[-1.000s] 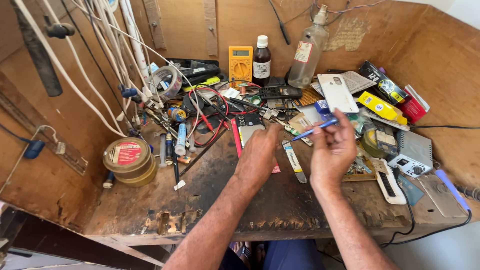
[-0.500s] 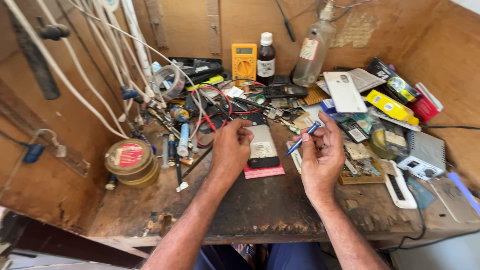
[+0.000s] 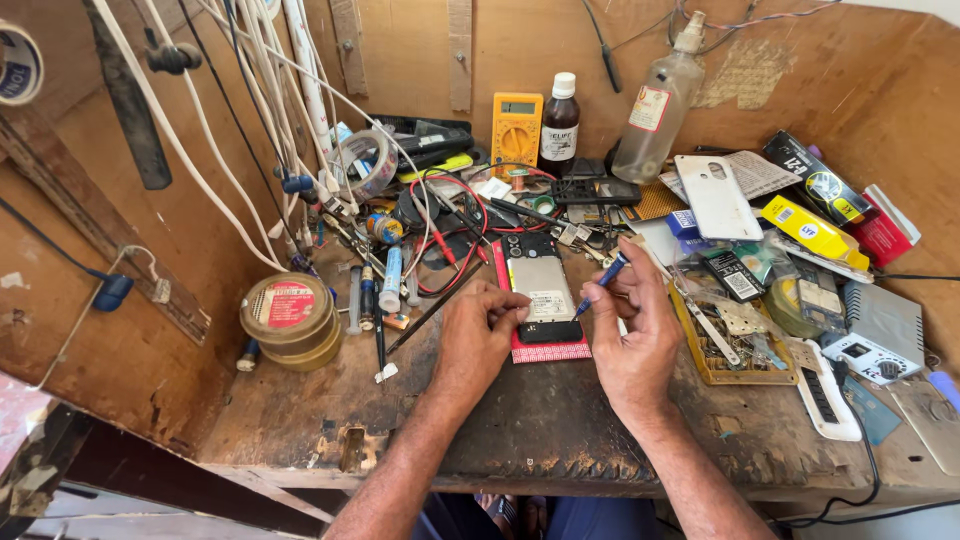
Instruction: The person removes a phone case from a smartphone, sets it aside, and then uses a small screwdriver to work on the back of the phone. The person continues to manipulate the phone and screwdriver throughout the clip.
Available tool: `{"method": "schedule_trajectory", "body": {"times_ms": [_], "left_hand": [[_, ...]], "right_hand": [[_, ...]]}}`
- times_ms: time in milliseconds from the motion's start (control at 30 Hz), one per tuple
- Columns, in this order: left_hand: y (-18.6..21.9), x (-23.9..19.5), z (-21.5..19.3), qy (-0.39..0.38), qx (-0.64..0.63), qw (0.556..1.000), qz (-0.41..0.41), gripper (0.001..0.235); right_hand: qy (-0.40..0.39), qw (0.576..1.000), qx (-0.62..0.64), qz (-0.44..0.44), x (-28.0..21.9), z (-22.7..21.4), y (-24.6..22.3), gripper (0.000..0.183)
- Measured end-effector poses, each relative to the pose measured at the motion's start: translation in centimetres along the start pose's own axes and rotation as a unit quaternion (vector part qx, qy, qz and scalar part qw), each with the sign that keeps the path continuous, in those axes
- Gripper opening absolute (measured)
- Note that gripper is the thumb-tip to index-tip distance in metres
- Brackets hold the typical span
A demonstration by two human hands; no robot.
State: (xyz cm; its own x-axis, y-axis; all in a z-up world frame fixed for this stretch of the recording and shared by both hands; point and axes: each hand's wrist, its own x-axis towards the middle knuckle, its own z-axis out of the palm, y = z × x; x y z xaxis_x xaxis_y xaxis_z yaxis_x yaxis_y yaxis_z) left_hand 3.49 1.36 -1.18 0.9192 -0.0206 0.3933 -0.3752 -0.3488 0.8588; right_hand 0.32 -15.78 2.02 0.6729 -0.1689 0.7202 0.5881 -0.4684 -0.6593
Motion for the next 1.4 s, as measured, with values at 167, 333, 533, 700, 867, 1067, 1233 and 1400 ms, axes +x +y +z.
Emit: {"method": "schedule_trajectory", "body": {"times_ms": [167, 333, 533, 700, 867, 1067, 1233, 1400], "left_hand": [[0.2, -0.2, 0.0, 0.012, -0.002, 1.0, -0.016, 0.013], [0.6, -0.6, 0.0, 0.015, 0.0, 1.0, -0.016, 0.012], [0.9, -0.5, -0.2, 0.008, -0.005, 1.0, -0.023, 0.012], [1.2, -0.5, -0.3, -0.006, 0.01, 0.999, -0.04, 0.011], [1.2, -0.6, -0.2, -0.002, -0.004, 0.999, -0.039, 0.011], [1.1, -0.6, -0.3, 0.009, 0.019, 1.0, -0.016, 0.011], [1.2, -0.7, -0.2, 0.011, 0.016, 0.999, -0.026, 0.012], [1.1, -0.7, -0.3, 0.012, 0.003, 0.999, -0.029, 0.012]], "right_hand": [[-0.034, 0.996, 0.071, 0.043, -0.5, 0.2, 0.0, 0.064], [-0.052, 0.993, 0.101, 0.02, -1.0, 0.6, -0.2, 0.062], [-0.062, 0.993, 0.098, 0.018, -1.2, 0.4, -0.1, 0.063], [-0.079, 0.992, 0.091, 0.022, -1.3, 0.4, -0.1, 0.064], [-0.075, 0.996, 0.045, -0.002, -1.3, 0.7, -0.1, 0.06], [-0.088, 0.995, 0.026, -0.048, -1.2, 1.1, 0.3, 0.063], [-0.123, 0.99, 0.066, -0.015, -0.9, 0.7, 0.4, 0.064], [-0.144, 0.986, 0.09, -0.01, -1.0, 0.4, -0.3, 0.065]]}}
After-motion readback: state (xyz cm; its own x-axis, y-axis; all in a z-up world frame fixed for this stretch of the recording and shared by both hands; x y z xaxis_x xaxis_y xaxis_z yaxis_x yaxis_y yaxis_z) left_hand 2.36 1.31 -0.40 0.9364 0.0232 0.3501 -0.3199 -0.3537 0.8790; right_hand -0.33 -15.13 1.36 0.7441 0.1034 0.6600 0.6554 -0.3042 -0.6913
